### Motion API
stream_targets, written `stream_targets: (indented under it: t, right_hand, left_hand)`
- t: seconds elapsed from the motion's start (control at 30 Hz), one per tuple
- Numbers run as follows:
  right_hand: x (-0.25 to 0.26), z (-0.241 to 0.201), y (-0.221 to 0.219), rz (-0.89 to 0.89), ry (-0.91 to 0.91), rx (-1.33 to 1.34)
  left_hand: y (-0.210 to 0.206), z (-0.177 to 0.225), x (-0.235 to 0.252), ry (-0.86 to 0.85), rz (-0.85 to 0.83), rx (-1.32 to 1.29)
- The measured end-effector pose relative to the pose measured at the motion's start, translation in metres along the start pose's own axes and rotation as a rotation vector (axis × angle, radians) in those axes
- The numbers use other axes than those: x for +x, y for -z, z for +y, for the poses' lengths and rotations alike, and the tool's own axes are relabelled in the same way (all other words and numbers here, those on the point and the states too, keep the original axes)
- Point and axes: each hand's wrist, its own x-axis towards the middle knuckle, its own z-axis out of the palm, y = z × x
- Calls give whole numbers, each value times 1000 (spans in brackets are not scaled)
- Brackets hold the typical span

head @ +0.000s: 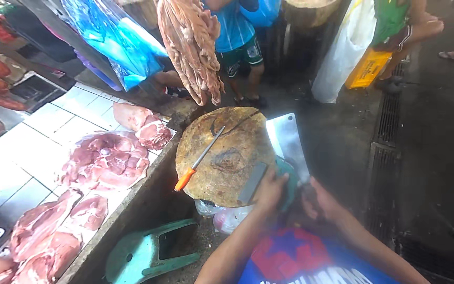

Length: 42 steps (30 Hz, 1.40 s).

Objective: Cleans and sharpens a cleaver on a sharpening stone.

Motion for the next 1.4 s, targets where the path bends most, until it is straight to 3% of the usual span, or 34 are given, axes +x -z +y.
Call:
stream_targets:
  t: [0.13,0.3,0.47,0.57,0.7,0.8,0.87,0.93,1.03,1.1,1.17,1.27,1.33,1.4]
  right_hand:
    - [-14,2,15,-65,-68,-67]
    - [-34,14,31,-22,-142,-94]
    - [-66,32,39,280,-123,-126]
    - [-81,51,52,541,-135,-91]
    - [-90,80,67,743,-167,-12]
    - [-96,94,69,838,-190,37]
    - [-98,98,75,862,-186,53]
    - [-100,103,75,873,-168,67]
    - [-104,97,78,892,-152,57]
    - [-105,91,76,874,-130,44]
    - [-105,85,73,791,-99,78]
    - [-101,77,69,552,6,192]
    - [-96,69,63,417,66,237]
    - [-90,58,53,330,93,253]
  left_hand:
    - [14,17,16,-35,52,45]
    - [33,32,54,-77,108,45]
    - [46,43,102,-156,307,168]
    - [38,40,117,-109,372,466]
    - [-13,-4,117,-58,233,916]
    - [-56,-59,88,29,-27,1081]
    - [-78,-77,70,77,-174,1005]
    - [-83,-82,68,99,-214,933]
    - [-71,-67,77,-112,-93,917]
    - [-57,-46,81,-163,-17,831]
    - [-40,-47,83,-66,6,540]
    - [-26,-57,75,243,-48,-144]
    - [-24,-55,65,327,-25,-288]
    - [-27,-57,56,301,24,-387]
